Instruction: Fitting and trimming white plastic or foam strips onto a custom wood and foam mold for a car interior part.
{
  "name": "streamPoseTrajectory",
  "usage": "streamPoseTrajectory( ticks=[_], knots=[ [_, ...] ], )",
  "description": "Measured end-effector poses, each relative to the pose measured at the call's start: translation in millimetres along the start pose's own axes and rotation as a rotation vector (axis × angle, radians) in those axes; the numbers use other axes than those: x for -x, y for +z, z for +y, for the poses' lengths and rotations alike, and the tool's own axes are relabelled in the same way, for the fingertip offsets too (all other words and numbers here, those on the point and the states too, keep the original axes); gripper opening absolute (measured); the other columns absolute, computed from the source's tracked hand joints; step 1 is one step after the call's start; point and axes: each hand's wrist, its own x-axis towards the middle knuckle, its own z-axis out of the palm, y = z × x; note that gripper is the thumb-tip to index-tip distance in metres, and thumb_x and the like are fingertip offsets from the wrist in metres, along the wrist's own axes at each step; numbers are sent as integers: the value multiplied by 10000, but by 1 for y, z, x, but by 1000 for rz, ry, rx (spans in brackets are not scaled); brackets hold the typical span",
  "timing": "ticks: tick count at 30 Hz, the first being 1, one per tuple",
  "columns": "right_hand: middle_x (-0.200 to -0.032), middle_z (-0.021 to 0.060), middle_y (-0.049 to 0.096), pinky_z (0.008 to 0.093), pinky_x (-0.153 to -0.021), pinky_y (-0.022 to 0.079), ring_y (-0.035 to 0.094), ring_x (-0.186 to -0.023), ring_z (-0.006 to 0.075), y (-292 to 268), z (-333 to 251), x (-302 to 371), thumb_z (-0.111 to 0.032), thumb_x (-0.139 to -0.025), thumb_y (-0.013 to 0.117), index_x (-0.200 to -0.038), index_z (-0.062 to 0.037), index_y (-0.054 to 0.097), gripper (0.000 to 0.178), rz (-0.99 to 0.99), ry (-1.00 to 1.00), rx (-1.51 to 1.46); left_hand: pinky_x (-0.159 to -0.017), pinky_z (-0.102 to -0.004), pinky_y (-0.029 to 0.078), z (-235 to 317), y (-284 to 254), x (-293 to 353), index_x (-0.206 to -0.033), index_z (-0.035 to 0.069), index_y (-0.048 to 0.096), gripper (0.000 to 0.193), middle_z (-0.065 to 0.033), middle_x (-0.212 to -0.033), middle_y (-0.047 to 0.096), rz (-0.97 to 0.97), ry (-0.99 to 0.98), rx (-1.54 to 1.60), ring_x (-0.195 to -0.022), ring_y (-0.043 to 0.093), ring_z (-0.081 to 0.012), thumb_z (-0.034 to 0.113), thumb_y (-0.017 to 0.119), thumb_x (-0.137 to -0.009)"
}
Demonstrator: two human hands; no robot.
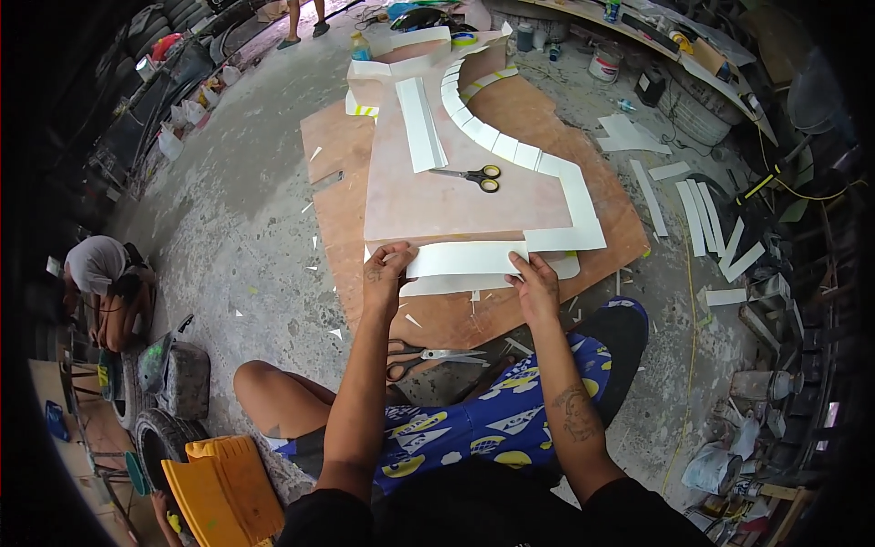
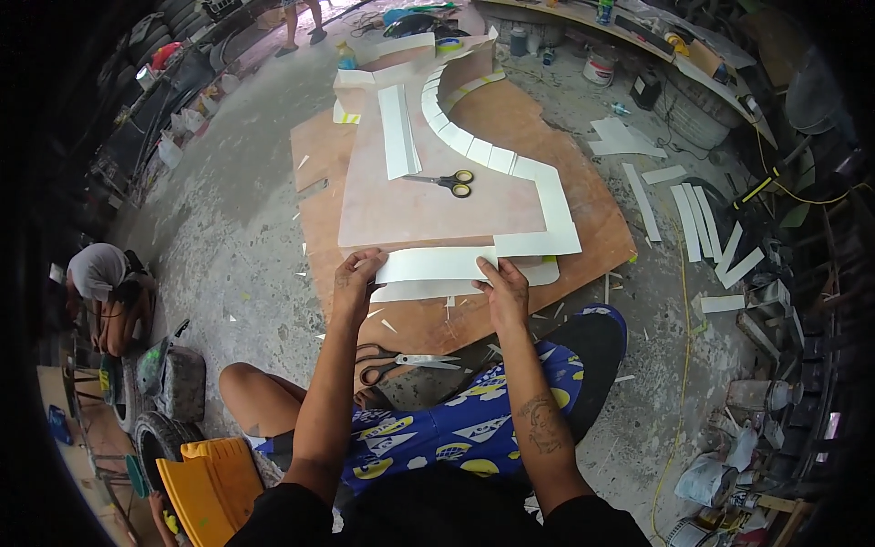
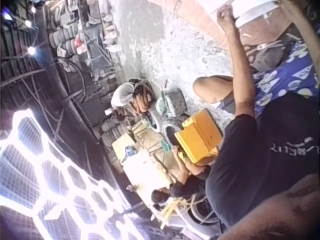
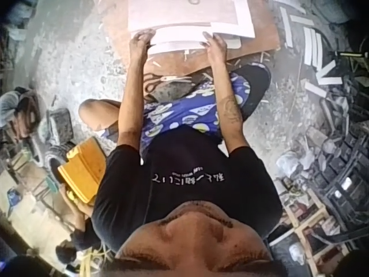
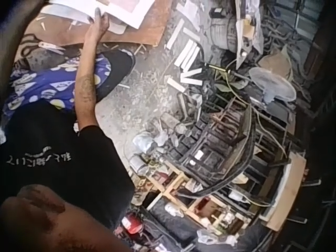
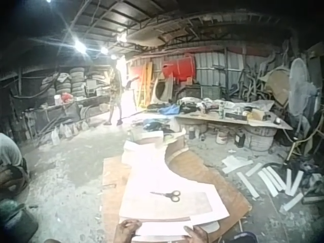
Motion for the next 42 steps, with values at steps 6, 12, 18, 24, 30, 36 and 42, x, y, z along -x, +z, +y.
streamPoseTrajectory(
  ticks=[6,12,18,24,30,36,42],
  knots=[
    [-1000,57,669,298,-701,529,637,-884,138,-1,3,-6,-93,-843,738,-1054,-27,628,247,-2,-7,14,-578,-234,512,2,-2,-3,-987,24,611,247,-45,-790,636,4,13,-12,-638,597,-100,122,753,-809],
    [-972,41,665,286,-682,526,629,-887,126,1,4,-9,-74,-842,735,-1036,-28,637,222,2,-23,16,-523,-212,455,0,-3,-9,-894,45,602,204,-13,-728,597,11,93,14,-578,531,-71,111,768,-796],
    [-973,41,670,292,-680,529,629,-891,122,4,7,-9,-69,-843,732,-1017,-36,652,194,35,-47,3,-531,-211,449,-3,-4,-13,-850,63,589,187,-15,-726,602,22,111,18,-587,541,-73,93,765,-796],
    [-968,40,674,299,-679,534,637,-888,128,3,9,-11,-61,-840,732,-1014,-36,654,193,64,-57,-10,-532,-217,447,-9,-3,-16,-865,71,587,170,-9,-726,597,21,125,38,-600,541,-75,108,746,-818],
    [-944,39,672,298,-665,535,645,-829,136,4,9,-11,-60,-843,727,-1013,-41,657,184,36,-54,-22,-509,-196,416,-14,-4,-18,-854,67,591,194,-1,-706,598,43,142,66,-551,514,-64,102,770,-792],
    [-976,50,671,301,-677,530,640,-869,145,5,4,-9,-65,-835,737,-1044,-33,648,229,50,-43,-24,-524,-196,438,-11,-1,-16,-851,69,585,189,4,-712,599,44,140,90,-561,531,-64,80,764,-792],
    [-994,61,671,301,-681,525,638,-891,151,3,5,-13,-64,-832,739,-1054,-24,640,246,60,-37,-34,-536,-195,447,-11,3,-16,-852,76,578,195,0,-715,600,51,128,105,-576,544,-70,83,764,-793]
  ],
)
